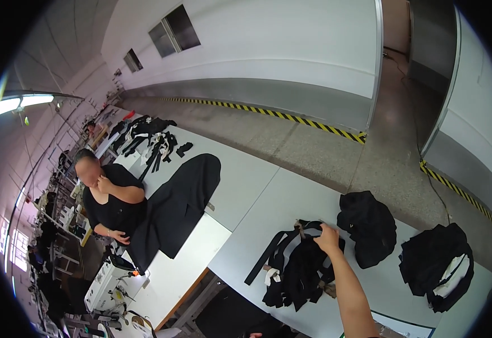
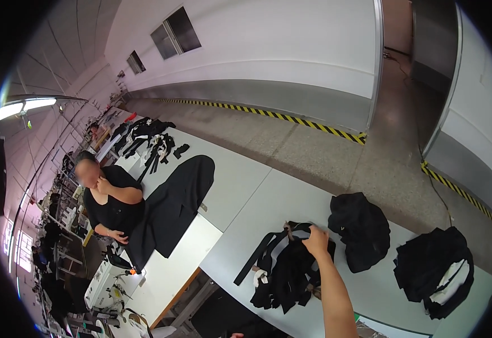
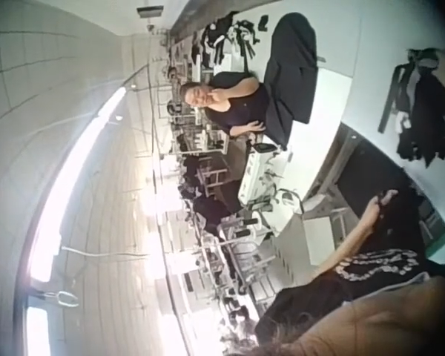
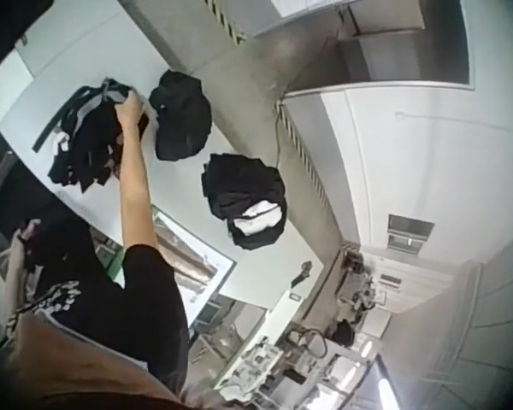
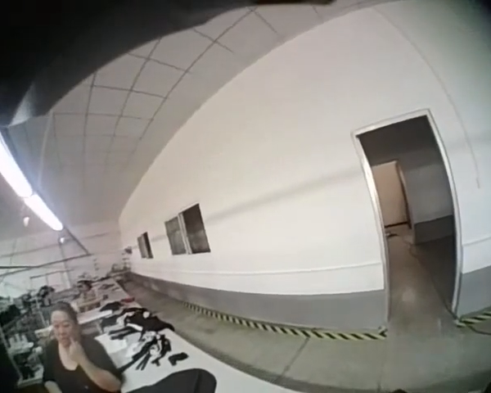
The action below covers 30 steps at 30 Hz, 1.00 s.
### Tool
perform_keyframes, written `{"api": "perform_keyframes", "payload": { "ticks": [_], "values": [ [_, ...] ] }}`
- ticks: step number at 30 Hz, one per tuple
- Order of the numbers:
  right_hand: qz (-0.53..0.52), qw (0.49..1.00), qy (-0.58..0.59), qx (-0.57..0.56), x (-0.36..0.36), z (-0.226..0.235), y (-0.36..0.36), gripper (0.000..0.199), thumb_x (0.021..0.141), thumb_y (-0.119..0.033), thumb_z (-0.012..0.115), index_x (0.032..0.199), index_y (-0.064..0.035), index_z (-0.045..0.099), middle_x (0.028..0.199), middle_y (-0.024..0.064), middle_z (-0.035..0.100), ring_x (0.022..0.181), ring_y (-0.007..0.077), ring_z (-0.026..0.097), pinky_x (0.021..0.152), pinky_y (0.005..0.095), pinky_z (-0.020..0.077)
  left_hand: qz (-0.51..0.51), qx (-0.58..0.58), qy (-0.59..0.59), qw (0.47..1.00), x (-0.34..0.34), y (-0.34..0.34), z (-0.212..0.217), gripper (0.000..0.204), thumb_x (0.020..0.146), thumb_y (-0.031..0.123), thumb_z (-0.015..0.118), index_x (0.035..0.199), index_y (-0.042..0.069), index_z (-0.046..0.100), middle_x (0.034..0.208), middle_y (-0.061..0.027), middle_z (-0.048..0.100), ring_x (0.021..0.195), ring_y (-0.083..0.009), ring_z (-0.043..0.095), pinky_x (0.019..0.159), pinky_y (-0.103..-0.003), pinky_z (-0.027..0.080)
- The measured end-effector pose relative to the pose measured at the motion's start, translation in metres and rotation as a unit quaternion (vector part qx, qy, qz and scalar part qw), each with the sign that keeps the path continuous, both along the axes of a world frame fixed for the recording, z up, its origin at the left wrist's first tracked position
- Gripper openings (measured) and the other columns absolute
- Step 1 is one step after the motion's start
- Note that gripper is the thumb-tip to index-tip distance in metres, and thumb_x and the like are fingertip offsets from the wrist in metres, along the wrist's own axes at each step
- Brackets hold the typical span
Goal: Inspect and organize various black fabric garment pieces and straps within a textile factory floor.
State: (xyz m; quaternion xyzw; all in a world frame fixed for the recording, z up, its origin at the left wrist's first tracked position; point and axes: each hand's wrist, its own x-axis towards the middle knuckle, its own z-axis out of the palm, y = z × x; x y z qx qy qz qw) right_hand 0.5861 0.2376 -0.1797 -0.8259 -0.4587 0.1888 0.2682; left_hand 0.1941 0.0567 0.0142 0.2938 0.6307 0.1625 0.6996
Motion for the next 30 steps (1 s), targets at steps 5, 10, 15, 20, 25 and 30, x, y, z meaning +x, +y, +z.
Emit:
{"api": "perform_keyframes", "payload": {
  "ticks": [5,10,15,20,25,30],
  "values": [
    [0.008,0.963,0.045,0.266,-0.05,0.055,-0.037,0.037,0.064,-0.001,0.068,0.099,-0.0032,0.057,0.096,0.0153,0.058,0.092,0.0387,0.057,0.08,0.042,0.0461,-0.032,-0.041,-0.04,0.998,0.037,0.04,-0.029,0.039,0.089,0.039,0.061,0.114,0.01,0.061,0.064,0.0073,0.044,0.051,-0.0042,0.036,0.047,-0.02,0.025],
    [0.012,0.923,0.135,0.36,-0.08,0.087,-0.066,0.033,0.064,0.003,0.068,0.095,-0.0019,0.057,0.091,0.0144,0.057,0.087,0.0346,0.058,0.077,0.0363,0.0472,-0.083,-0.126,-0.212,0.965,0.091,0.093,-0.055,0.058,0.094,0.048,0.048,0.14,0.014,0.041,0.06,0.0064,0.042,0.052,-0.0027,0.037,0.046,-0.019,0.026],
    [0.054,0.906,0.116,0.403,-0.099,0.103,-0.092,0.032,0.063,0.001,0.071,0.092,-0.0031,0.057,0.089,0.0132,0.057,0.082,0.0316,0.059,0.074,0.036,0.0473,0.12,-0.244,-0.361,0.892,0.12,0.118,-0.1,0.051,0.081,0.065,0.057,0.084,0.015,0.066,0.063,0.0024,0.058,0.057,-0.0121,0.058,0.049,-0.026,0.047],
    [0.11,0.902,0.002,0.417,-0.107,0.105,-0.113,0.037,0.061,-0.005,0.074,0.095,-0.0089,0.061,0.09,0.007,0.06,0.083,0.0274,0.06,0.074,0.038,0.0464,0.142,-0.215,-0.351,0.9,0.115,0.13,-0.084,0.032,0.086,0.044,0.059,0.087,0.012,0.066,0.078,-0.004,0.068,0.069,-0.0184,0.066,0.065,-0.034,0.056],
    [0.093,0.918,-0.041,0.383,-0.112,0.095,-0.133,0.045,0.059,-0.007,0.075,0.102,-0.0093,0.061,0.098,0.0067,0.06,0.088,0.0265,0.06,0.075,0.038,0.0463,0.166,-0.193,-0.369,0.894,0.091,0.135,-0.089,0.027,0.085,0.032,0.061,0.093,0.008,0.066,0.092,-0.0085,0.069,0.083,-0.0223,0.066,0.077,-0.035,0.055],
    [0.09,0.947,-0.026,0.308,-0.117,0.08,-0.146,0.063,0.056,-0.009,0.079,0.115,-0.0091,0.056,0.113,0.008,0.057,0.102,0.0283,0.056,0.086,0.0398,0.044,0.161,-0.149,-0.315,0.923,0.091,0.131,-0.062,0.028,0.082,0.03,0.064,0.094,0.005,0.066,0.091,-0.0109,0.069,0.08,-0.0219,0.067,0.071,-0.031,0.056]
  ]
}}
